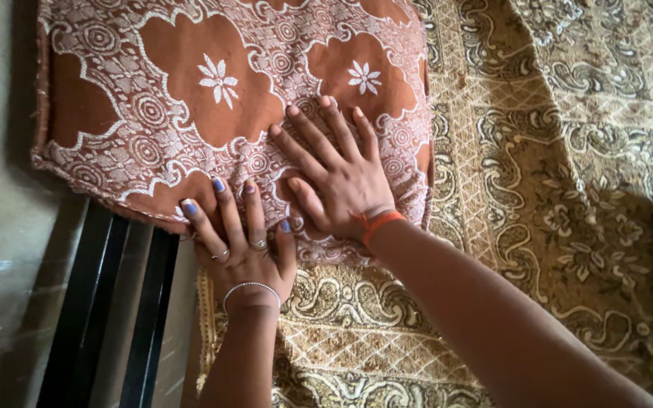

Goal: The person smooths and adjusts two patterned pillows on a bed, pressing and aligning them by hand. The person then smooths the bedsheet and places the pillows at the head of the bed.

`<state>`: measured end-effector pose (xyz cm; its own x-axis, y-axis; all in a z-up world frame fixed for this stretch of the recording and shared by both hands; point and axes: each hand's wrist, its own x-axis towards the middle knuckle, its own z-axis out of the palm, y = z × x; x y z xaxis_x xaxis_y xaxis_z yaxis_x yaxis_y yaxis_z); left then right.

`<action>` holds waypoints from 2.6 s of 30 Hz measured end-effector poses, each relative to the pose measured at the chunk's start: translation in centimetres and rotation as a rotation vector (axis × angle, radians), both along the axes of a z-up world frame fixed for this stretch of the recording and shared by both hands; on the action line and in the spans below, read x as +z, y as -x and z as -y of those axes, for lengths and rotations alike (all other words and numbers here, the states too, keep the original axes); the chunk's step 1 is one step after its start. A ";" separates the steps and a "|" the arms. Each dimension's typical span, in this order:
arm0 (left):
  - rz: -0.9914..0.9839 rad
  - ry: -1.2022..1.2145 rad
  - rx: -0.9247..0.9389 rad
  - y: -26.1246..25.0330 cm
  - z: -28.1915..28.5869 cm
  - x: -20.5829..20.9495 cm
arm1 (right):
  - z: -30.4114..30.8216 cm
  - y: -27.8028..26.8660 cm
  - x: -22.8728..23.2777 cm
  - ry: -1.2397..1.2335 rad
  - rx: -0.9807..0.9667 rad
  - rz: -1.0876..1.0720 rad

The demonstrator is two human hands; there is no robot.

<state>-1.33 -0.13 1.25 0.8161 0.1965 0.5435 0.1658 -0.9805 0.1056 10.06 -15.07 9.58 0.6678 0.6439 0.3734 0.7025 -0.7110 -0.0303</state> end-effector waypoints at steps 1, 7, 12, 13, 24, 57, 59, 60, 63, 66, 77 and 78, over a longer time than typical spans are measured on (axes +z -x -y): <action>0.022 0.000 -0.013 0.0 0.0 0.0 | -0.1 0.0 0.0 0.002 -0.004 0.010; 0.034 -0.004 -0.003 0.0 0.0 -0.1 | -0.1 0.0 0.1 0.006 -0.010 -0.003; 0.061 -0.011 -0.010 -0.2 0.1 -0.3 | 0.0 -0.1 -0.1 0.012 -0.010 0.014; 0.046 -0.011 0.002 -0.3 0.2 -0.3 | -0.1 -0.1 -0.2 0.013 -0.011 0.023; -0.053 0.035 0.013 -0.2 0.1 1.1 | 0.2 0.5 -0.6 -0.015 -0.002 0.084; -0.131 -0.211 -0.248 -16.1 -8.0 16.3 | 2.2 -1.7 -3.5 -0.551 -0.921 -0.208; -0.026 -0.183 -0.261 -15.0 -7.9 15.2 | 2.4 -1.9 -3.4 -0.543 -0.926 -0.215; 0.007 -0.165 -0.271 -15.0 -7.7 15.2 | 2.4 -1.8 -3.4 -0.549 -0.922 -0.212; -0.038 -0.269 -0.177 -15.6 -6.7 15.5 | 2.5 -1.5 -3.4 -0.552 -0.913 -0.193; -0.279 -0.552 0.073 -15.6 -6.2 16.3 | 2.3 -1.8 -3.2 -0.571 -0.927 -0.251; -0.267 -0.785 0.176 -16.6 -6.1 15.6 | -2.3 -7.9 3.3 -0.777 -0.500 -0.429; -0.263 -0.768 0.166 -16.7 -6.2 15.4 | -4.3 -8.7 3.8 -0.544 -0.490 -0.337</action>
<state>15.39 6.04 16.65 0.9286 -0.0224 0.3705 0.2402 -0.7247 -0.6459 18.78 -10.82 13.39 0.9598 0.0343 0.2786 0.2059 -0.7609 -0.6154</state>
